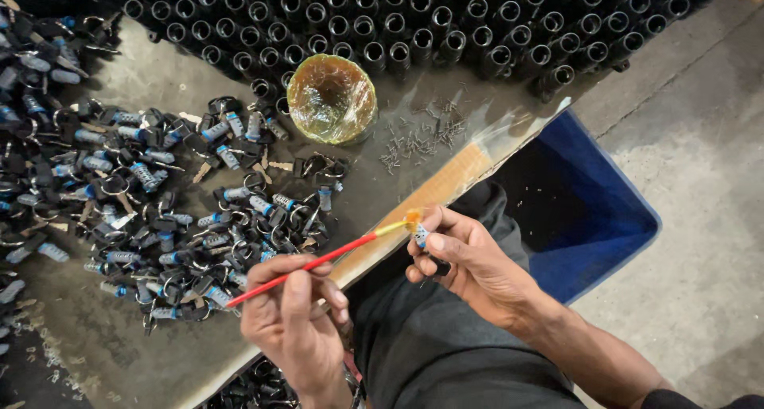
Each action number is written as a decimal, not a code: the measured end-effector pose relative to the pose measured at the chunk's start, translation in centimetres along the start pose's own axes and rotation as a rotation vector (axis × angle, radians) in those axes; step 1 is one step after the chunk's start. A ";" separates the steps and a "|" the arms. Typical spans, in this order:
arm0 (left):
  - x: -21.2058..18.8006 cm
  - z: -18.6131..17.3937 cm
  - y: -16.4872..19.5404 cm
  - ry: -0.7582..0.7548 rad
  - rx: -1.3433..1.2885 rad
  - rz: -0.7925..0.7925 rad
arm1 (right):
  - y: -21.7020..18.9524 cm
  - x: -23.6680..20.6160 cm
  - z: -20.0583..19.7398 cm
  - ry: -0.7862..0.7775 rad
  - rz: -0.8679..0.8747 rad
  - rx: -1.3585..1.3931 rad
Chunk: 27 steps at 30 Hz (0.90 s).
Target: The person repeatedly picks up small key blanks, applies a yellowish substance from a container using a red-handled brush, and places the treated blanks into a pile. The person works at a table with many similar key blanks and black cylindrical objects nearby.
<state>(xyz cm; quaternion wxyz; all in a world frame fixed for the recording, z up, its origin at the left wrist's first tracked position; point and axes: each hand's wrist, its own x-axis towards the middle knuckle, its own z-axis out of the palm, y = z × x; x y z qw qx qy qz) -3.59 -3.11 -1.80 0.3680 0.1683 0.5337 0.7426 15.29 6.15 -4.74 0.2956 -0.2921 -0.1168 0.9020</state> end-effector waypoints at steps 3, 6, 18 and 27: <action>0.3 -0.2 0.0 0.045 -0.004 0.035 | 0.0 -0.1 0.0 0.004 0.000 0.008; 0.3 -0.2 0.2 0.019 -0.037 0.050 | -0.1 0.0 0.0 0.014 0.007 0.009; 6.4 2.6 3.9 -0.035 0.188 0.266 | 0.8 -0.1 -0.6 -0.029 -0.175 -0.276; 6.1 -1.3 7.3 0.324 0.878 -0.045 | 1.8 -1.7 -0.7 -0.130 0.091 -0.617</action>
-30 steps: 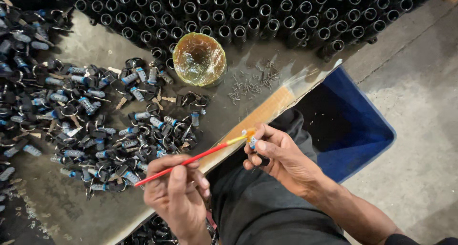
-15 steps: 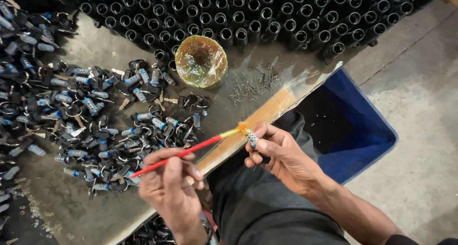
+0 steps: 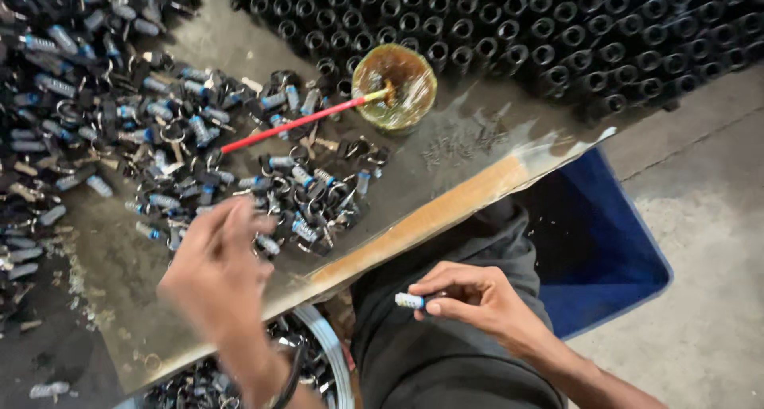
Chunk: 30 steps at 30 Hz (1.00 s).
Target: The person repeatedly picks up small key blanks, applies a yellowish substance from a container using a red-handled brush, and places the treated blanks into a pile. The person works at a table with many similar key blanks and black cylindrical objects nearby.
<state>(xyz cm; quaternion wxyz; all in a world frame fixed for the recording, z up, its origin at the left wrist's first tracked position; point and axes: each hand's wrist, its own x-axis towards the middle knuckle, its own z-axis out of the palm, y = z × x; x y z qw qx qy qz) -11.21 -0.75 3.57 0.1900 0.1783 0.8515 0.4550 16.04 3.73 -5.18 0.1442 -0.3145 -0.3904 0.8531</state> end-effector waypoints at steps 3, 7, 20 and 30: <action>-2.3 -4.5 -1.9 0.072 -0.016 0.151 | 1.1 0.9 0.8 -0.103 0.111 -0.059; -5.1 -9.6 -2.0 0.100 0.196 0.112 | 4.4 4.9 7.4 -0.306 0.049 -0.241; -1.0 -2.4 -3.1 -0.329 0.695 0.797 | 3.6 4.0 10.4 -0.561 -0.429 -0.707; -2.0 -3.4 -1.1 -0.064 0.412 0.675 | -2.3 1.9 5.1 0.000 -0.584 -0.566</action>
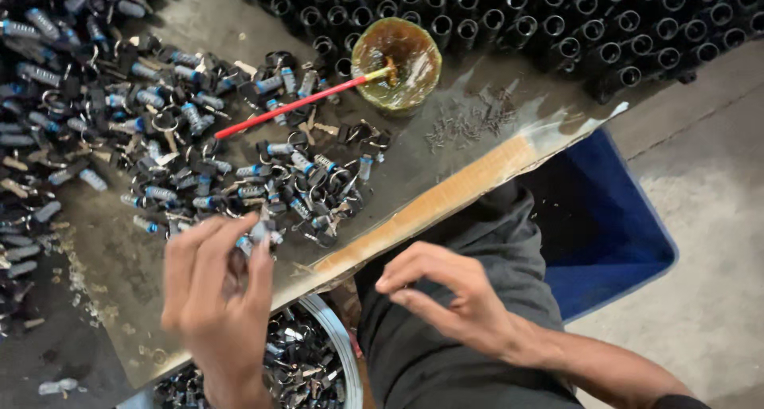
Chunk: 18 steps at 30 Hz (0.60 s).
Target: The person repeatedly picks up small key blanks, applies a yellowish substance from a container using a red-handled brush, and places the treated blanks into a pile. The person works at a table with many similar key blanks and black cylindrical objects nearby.
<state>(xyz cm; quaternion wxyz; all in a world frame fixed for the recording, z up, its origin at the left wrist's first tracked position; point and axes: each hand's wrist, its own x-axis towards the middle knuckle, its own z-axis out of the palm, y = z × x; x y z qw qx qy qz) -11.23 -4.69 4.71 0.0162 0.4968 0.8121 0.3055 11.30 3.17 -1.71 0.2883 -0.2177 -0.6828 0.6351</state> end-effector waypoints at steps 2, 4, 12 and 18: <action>-0.7 0.1 1.6 0.009 -0.090 -0.007 | -0.3 0.2 -0.5 0.090 -0.077 -0.016; -1.4 0.9 3.4 -0.064 -0.235 0.085 | -0.5 0.0 -1.2 0.162 -0.132 -0.061; -1.4 7.7 6.7 -0.256 -0.398 0.103 | 3.9 -4.7 -2.5 0.226 0.530 0.548; -0.4 11.4 6.7 -0.286 -0.101 0.416 | 5.2 -7.5 -4.5 0.390 0.579 0.573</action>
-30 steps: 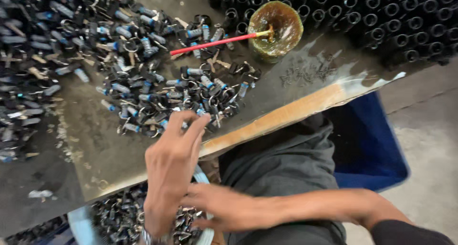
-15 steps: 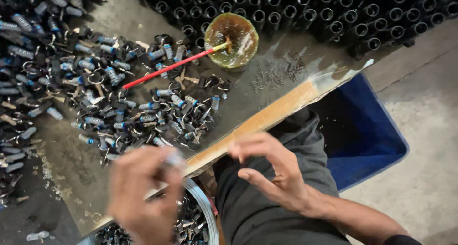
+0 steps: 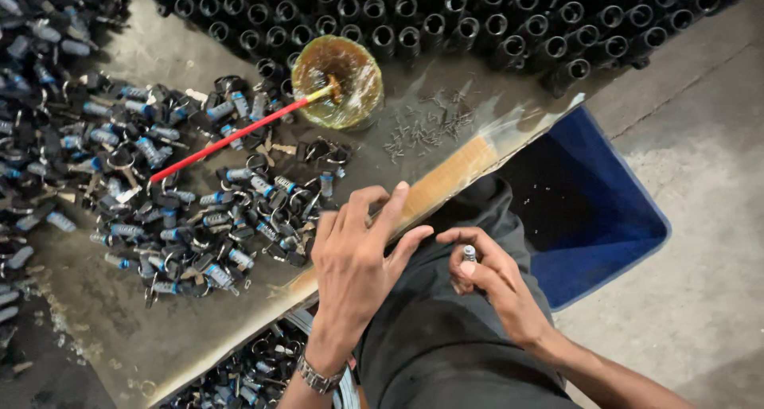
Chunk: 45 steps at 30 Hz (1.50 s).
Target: The person repeatedly picks up small key blanks, applies a yellowish substance from a container using a red-handled brush, and places the treated blanks into a pile. The person works at a table with many similar key blanks and black cylindrical objects nearby.
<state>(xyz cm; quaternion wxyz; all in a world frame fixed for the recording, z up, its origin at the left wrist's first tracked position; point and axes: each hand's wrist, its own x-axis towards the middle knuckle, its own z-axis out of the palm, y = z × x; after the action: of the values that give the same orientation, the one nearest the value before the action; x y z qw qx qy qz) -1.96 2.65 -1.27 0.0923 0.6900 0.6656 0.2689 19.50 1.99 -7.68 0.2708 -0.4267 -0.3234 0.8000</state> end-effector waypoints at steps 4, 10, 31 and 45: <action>-0.7 1.0 0.0 -0.004 0.047 -0.009 | -0.1 0.4 -0.4 0.021 0.046 -0.029; -3.3 0.8 0.4 0.128 -0.051 -0.082 | -0.1 1.6 1.0 0.015 0.129 -0.052; -5.1 0.5 1.2 0.241 -0.640 -0.418 | -1.9 1.8 4.3 0.071 -0.187 -0.375; -3.7 1.9 1.7 0.306 -0.849 -0.537 | -3.6 3.7 5.2 0.259 -0.683 -0.966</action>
<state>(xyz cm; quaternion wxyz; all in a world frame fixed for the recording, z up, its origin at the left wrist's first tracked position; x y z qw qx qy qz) 0.56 -0.61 -2.97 0.3310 0.3499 0.6573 0.5796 13.78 5.47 -4.60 0.3249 -0.4673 -0.7332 0.3721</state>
